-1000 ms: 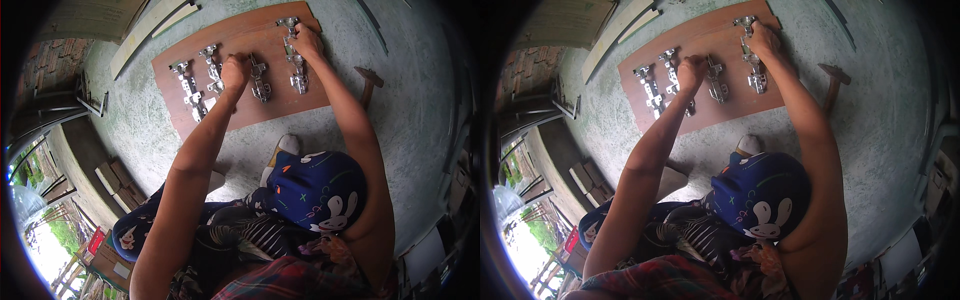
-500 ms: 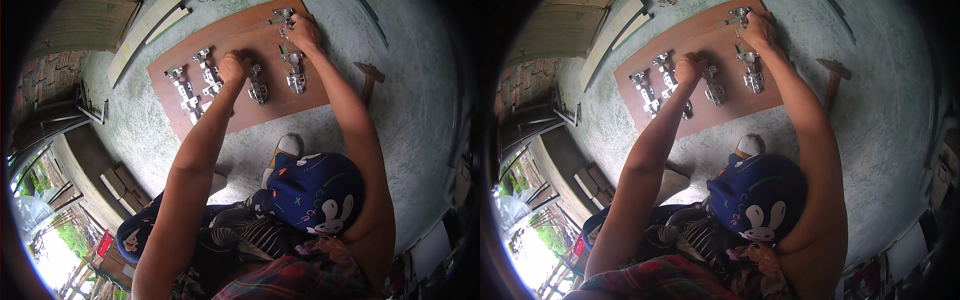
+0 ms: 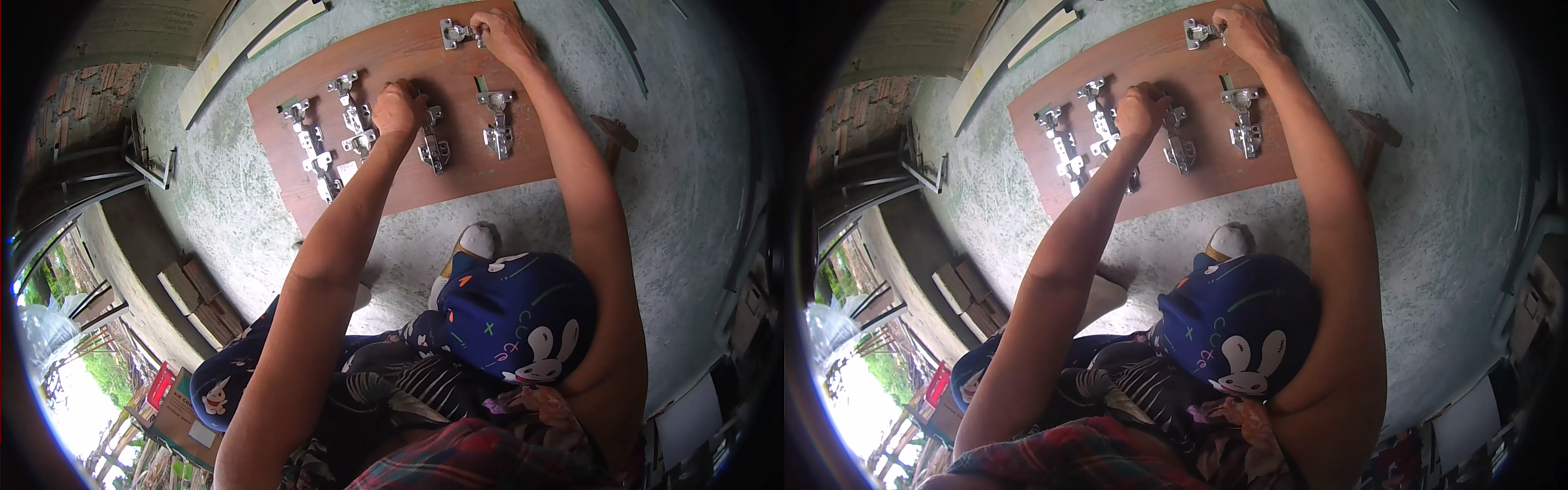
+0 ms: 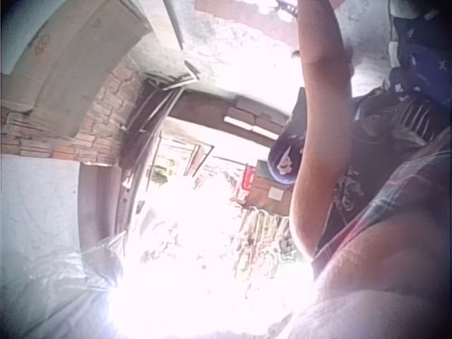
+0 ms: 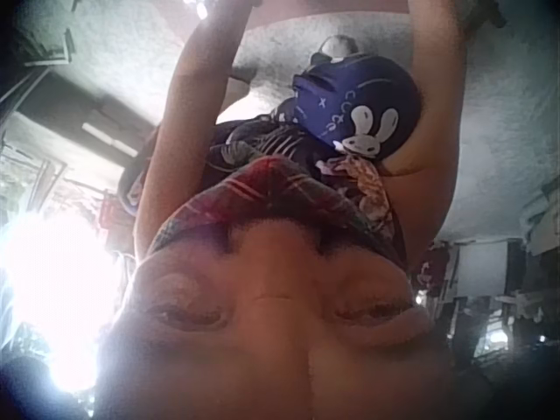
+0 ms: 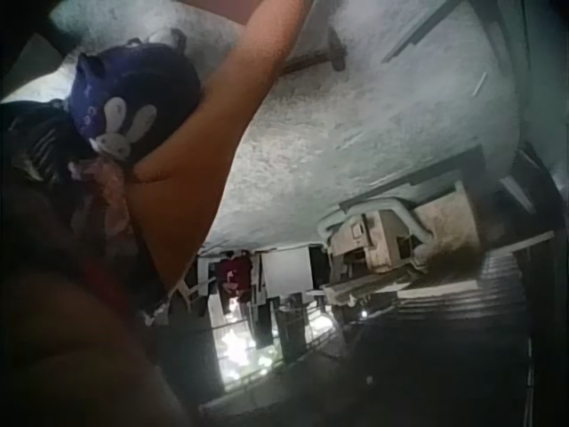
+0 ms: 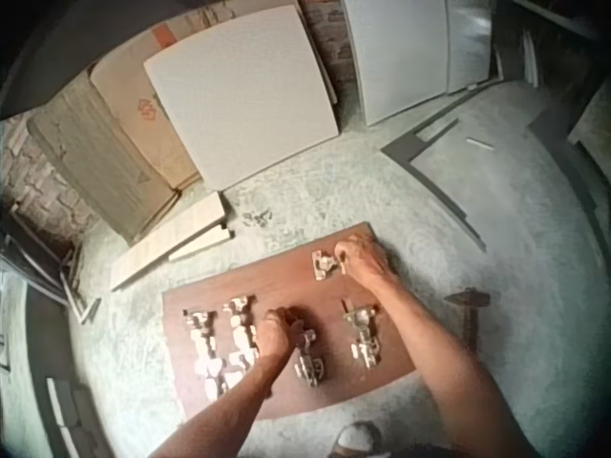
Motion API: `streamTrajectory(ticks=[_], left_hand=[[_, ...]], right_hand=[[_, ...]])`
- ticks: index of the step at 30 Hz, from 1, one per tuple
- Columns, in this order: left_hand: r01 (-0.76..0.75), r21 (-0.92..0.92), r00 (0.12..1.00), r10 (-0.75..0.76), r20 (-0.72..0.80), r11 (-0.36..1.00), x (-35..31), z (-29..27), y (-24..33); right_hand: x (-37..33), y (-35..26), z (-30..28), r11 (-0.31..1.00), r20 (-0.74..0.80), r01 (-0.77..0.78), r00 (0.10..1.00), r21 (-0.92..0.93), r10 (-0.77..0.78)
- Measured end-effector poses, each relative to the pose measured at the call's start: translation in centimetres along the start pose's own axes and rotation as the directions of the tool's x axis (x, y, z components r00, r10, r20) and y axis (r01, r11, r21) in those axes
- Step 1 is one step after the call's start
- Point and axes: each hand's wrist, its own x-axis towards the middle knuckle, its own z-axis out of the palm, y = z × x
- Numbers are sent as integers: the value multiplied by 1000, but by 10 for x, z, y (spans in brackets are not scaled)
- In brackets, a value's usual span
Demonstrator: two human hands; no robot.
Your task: Installing and aligning metal hinges on a wooden board using a hammer.
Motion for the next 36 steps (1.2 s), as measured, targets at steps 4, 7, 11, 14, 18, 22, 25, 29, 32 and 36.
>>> streamTrajectory(ticks=[4, 7, 11, 14, 18, 22, 25, 29, 32, 36], left_hand=[[-13, -1, 1000, 13, 0, 1000, 1, 2, -1], [-2, 16, 1000, 1, 28, 1000, 2, 2, -5], [8, 7, 999, -9, 38, 1000, 1, 1, -2], [-3, 9, 999, 3, 32, 1000, 0, 0, 1], [4, 12, 999, -4, 38, 1000, -1, -1, 2], [23, 20, 999, -24, 36, 1000, 0, -1, -5], [13, -6, 1000, -13, 25, 1000, 0, -2, -1], [-10, -22, 1000, 10, 19, 1000, 0, 0, -2], [-29, -16, 1000, 29, -3, 999, -1, 1, -2], [-24, -11, 1000, 24, 5, 1000, -1, -1, -3]], right_hand=[[-1, 3, 6, 995, -48, 95, 995, 44, -93], [1, -6, 10, 990, -93, 134, 987, 49, -129], [1, -8, 15, 995, -88, 73, 994, 65, -68], [-1, -6, 17, 998, -83, 15, 996, 67, -10], [-2, -9, 14, 979, 154, -202, 969, 33, 195], [-12, -19, 6, 949, 257, -305, 926, 82, 275], [-21, -11, 3, 962, 276, -255, 936, 102, 219], [-33, -11, 7, 916, 270, -331, 925, 225, 268], [-38, -10, 7, 900, 285, -349, 919, 263, 273], [-41, -15, 3, 881, 344, -391, 893, 267, 292]])
